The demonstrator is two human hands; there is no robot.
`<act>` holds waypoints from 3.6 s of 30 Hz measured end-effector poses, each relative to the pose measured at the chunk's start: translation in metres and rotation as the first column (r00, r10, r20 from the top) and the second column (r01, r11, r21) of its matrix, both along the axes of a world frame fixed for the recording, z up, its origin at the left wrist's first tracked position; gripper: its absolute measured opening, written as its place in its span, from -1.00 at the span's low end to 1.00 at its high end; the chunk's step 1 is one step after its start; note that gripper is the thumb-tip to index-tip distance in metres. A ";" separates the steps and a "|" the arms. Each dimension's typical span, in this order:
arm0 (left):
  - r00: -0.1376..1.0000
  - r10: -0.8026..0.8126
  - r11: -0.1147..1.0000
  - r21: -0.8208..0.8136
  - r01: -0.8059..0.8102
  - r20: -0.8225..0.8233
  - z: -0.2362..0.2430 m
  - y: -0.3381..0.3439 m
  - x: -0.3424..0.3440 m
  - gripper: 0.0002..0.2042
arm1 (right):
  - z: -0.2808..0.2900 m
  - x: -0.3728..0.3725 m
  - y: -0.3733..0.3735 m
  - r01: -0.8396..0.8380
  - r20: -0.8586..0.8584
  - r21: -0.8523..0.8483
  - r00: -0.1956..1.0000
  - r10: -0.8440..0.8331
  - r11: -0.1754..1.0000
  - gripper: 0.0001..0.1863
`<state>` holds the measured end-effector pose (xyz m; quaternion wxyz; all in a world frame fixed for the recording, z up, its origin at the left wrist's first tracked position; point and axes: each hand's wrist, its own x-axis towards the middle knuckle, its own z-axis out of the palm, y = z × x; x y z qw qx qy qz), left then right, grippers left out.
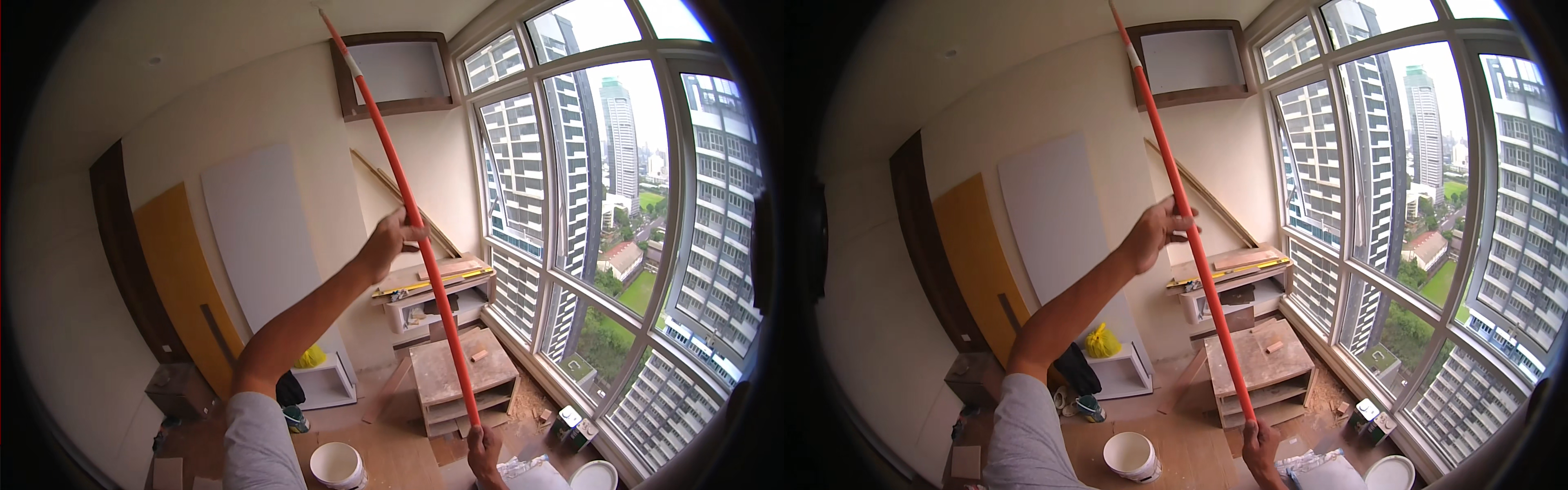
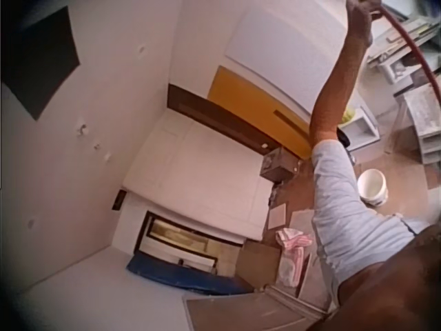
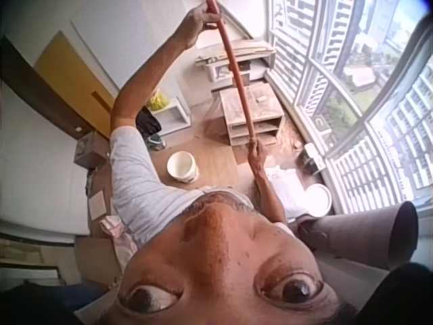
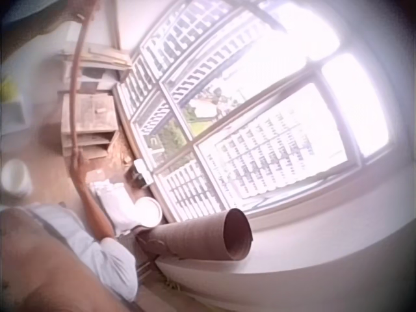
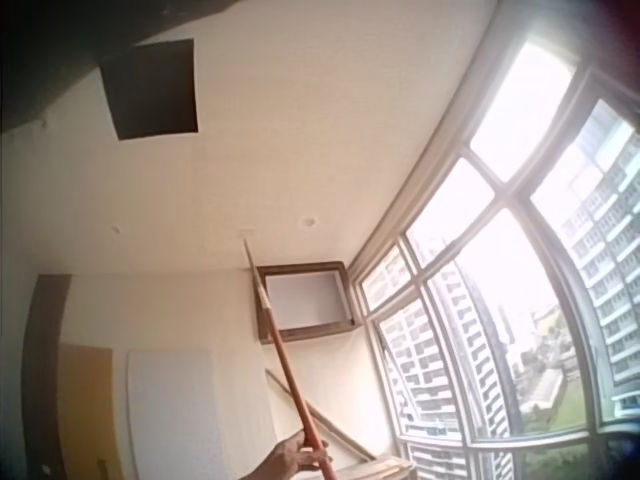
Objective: The person dips a paint roller attached to an extension pole into a paint bucket and paints the ceiling.
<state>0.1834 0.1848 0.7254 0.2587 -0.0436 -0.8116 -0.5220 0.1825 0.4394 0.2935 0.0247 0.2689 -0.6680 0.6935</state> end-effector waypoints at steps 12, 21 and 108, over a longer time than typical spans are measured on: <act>0.946 -0.307 0.949 0.105 0.296 0.105 -0.072 0.097 0.095 -0.30 | -0.111 0.068 0.110 0.121 -0.191 0.160 0.977 -0.089 0.980 -0.47; 0.962 -0.259 0.966 0.031 0.257 0.091 -0.079 0.102 0.124 -0.23 | -0.090 0.099 0.119 0.029 -0.071 0.208 0.997 -0.014 0.978 -0.44; 0.911 -0.389 0.912 0.193 0.361 0.139 -0.094 0.058 0.121 -0.14 | -0.128 0.094 0.053 0.003 -0.147 0.064 0.989 0.007 0.998 -0.46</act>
